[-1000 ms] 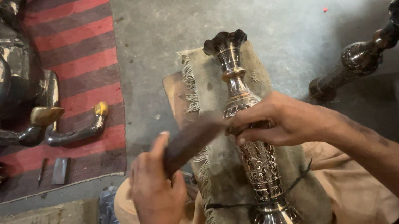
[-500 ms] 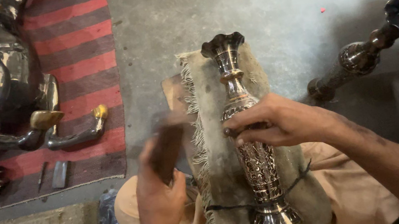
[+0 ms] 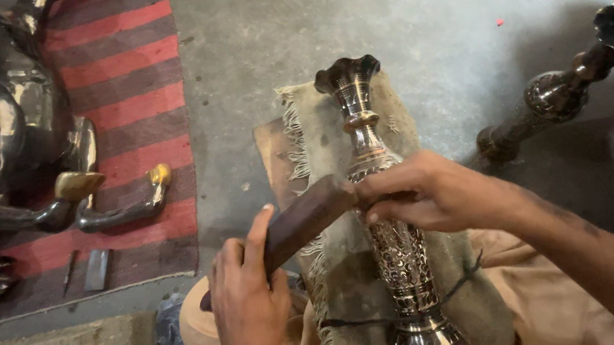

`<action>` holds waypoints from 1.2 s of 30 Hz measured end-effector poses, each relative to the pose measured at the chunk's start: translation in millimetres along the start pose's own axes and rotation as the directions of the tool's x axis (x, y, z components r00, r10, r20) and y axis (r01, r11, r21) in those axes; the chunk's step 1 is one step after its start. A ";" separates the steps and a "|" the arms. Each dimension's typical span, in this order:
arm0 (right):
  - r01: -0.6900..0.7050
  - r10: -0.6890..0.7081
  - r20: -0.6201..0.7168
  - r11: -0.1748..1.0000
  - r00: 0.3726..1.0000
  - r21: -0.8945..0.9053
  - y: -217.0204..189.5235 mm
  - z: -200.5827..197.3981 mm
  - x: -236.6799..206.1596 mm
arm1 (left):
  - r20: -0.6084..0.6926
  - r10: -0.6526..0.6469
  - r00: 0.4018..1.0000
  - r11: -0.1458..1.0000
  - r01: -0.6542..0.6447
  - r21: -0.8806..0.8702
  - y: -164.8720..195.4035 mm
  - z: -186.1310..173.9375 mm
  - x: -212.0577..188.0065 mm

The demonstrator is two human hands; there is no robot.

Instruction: The person uses a hammer and a small chisel to engrave intricate patterns onto a silver-colored metal vase. They repeatedly strike the chisel to create detailed designs on the vase's surface.

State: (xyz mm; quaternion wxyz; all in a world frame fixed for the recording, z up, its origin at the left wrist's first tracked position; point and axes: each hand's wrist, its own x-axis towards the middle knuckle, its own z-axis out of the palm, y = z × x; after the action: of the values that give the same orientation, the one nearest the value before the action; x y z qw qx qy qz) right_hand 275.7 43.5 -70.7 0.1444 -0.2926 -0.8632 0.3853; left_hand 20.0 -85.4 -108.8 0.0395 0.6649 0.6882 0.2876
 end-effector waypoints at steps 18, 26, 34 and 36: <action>0.078 -0.079 -0.092 0.997 0.993 -0.019 -24.6 2.6 5.4 | -0.077 -0.056 0.995 0.821 0.002 -0.571 -11.5 7.9 -11.1; -0.037 0.038 0.143 0.999 0.989 -0.009 -16.3 -7.2 15.6 | 0.037 -0.149 0.988 0.960 0.154 -0.235 -14.5 8.7 -17.7; 0.030 0.293 -0.493 0.837 0.819 0.546 30.7 -2.1 -37.8 | 0.189 -0.246 0.951 0.865 0.303 -0.399 -53.3 19.7 -33.1; 0.140 0.320 -0.579 0.779 0.750 0.611 40.0 8.6 -57.8 | 0.247 -0.148 0.958 0.882 0.241 -0.405 -71.0 29.9 -37.3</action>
State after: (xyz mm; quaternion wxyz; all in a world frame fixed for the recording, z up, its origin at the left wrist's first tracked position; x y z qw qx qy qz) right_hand 332.8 24.1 -107.7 0.5048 -0.3879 -0.5639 0.5261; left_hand -26.1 -106.5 -177.8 0.2863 0.5934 0.6629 0.3557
